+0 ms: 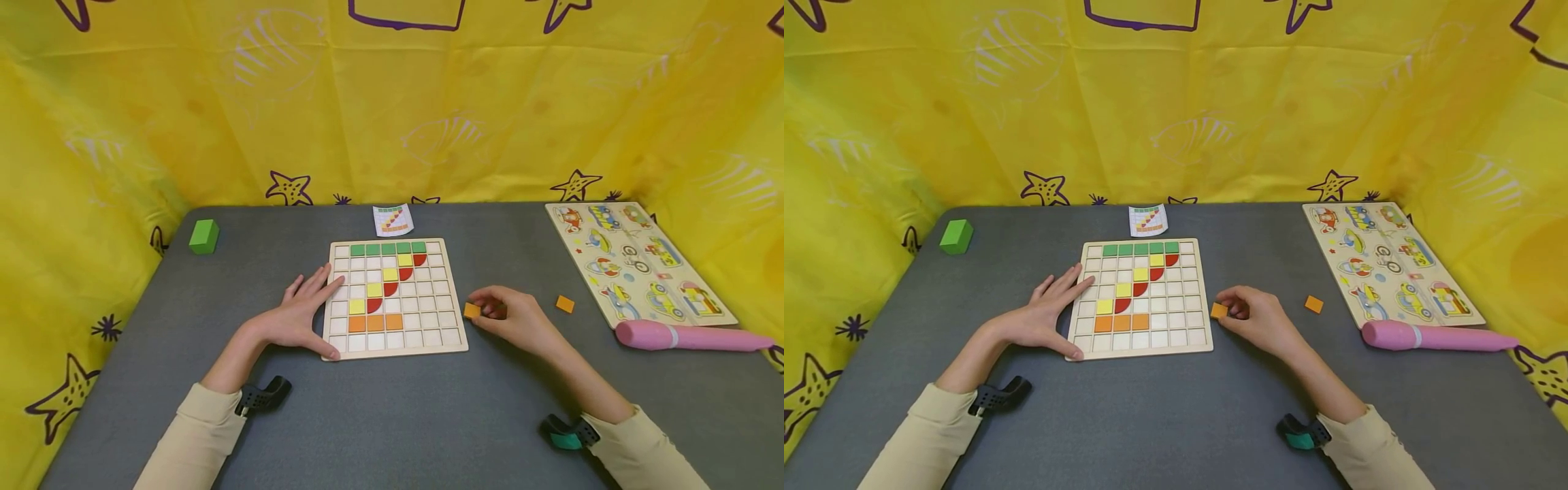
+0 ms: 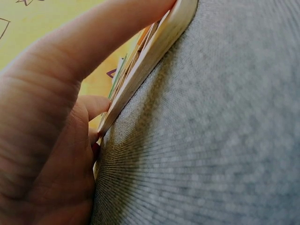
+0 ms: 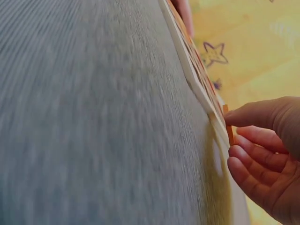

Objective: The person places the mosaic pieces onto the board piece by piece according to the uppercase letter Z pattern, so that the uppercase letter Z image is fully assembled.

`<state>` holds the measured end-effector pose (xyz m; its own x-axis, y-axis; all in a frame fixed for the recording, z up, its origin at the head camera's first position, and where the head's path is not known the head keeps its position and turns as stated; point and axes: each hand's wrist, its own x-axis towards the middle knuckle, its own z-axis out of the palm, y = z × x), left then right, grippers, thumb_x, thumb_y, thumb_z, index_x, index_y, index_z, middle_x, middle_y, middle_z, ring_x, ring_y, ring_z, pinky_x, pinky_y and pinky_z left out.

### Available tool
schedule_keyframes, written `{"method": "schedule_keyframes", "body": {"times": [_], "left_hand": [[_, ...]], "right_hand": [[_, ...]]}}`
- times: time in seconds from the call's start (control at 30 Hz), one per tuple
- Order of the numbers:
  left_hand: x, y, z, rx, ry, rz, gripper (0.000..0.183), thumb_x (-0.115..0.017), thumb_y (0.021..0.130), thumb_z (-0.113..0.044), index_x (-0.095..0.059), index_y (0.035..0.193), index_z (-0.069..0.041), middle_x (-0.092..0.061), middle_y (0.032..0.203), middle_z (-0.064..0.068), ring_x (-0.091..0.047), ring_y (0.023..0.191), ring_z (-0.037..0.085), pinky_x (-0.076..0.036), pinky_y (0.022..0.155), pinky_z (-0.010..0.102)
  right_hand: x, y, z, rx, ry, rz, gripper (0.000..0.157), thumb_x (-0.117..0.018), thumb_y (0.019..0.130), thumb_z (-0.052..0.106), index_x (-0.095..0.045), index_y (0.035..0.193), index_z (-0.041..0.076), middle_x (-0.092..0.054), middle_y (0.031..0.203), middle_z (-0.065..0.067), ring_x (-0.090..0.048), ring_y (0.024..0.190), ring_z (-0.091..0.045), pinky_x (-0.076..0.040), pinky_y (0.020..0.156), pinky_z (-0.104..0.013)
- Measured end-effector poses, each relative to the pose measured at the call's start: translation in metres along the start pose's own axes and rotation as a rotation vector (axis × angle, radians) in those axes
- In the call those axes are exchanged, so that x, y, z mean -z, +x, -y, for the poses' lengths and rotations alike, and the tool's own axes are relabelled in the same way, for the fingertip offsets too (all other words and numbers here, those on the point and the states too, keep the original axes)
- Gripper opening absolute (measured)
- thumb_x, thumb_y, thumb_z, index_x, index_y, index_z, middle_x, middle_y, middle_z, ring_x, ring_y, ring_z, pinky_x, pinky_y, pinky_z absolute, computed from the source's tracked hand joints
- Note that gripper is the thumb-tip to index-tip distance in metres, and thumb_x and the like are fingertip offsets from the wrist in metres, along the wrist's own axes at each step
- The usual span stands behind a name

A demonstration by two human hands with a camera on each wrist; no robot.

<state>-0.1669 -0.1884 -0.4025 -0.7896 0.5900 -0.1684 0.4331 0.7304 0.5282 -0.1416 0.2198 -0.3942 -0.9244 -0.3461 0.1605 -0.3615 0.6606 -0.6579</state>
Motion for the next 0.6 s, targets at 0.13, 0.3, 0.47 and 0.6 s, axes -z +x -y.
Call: {"method": "schedule_keyframes", "body": {"times": [0.13,0.3,0.47,0.6], "left_hand": [[0.000,0.000,0.000,-0.003,-0.002,-0.005,0.129,-0.081,0.064,-0.065,-0.011,0.158,-0.010,0.009,0.162,0.016,0.005,0.148,0.034,0.005,0.112,0.057],[-0.001,0.001,0.001,-0.004,-0.003,-0.009,0.129,-0.081,0.063,-0.065,-0.012,0.158,-0.010,0.009,0.162,0.016,0.005,0.148,0.034,0.005,0.112,0.057],[-0.001,0.000,0.001,-0.006,-0.005,-0.011,0.129,-0.081,0.063,-0.065,-0.012,0.158,-0.010,0.009,0.162,0.016,0.006,0.148,0.033,0.005,0.112,0.057],[-0.001,0.000,0.001,-0.012,-0.018,-0.020,0.129,-0.082,0.063,-0.064,-0.013,0.157,-0.010,0.009,0.162,0.016,0.005,0.148,0.033,0.005,0.112,0.057]], "right_hand": [[-0.009,0.006,0.009,0.032,0.029,0.037,0.029,-0.080,0.081,0.009,-0.070,0.108,0.006,-0.067,0.094,-0.001,-0.060,0.080,-0.015,-0.053,0.071,-0.028],[-0.018,0.013,0.022,0.052,0.065,0.094,0.029,-0.079,0.082,0.009,-0.069,0.109,0.006,-0.065,0.092,0.000,-0.059,0.080,-0.015,-0.052,0.071,-0.029],[-0.027,0.020,0.034,0.069,0.083,0.143,0.029,-0.079,0.081,0.009,-0.069,0.108,0.006,-0.063,0.088,0.001,-0.057,0.079,-0.015,-0.051,0.071,-0.029],[-0.035,0.026,0.044,0.100,0.077,0.171,0.027,-0.080,0.080,0.010,-0.070,0.105,0.007,-0.062,0.084,0.002,-0.056,0.078,-0.015,-0.050,0.070,-0.028]]}}
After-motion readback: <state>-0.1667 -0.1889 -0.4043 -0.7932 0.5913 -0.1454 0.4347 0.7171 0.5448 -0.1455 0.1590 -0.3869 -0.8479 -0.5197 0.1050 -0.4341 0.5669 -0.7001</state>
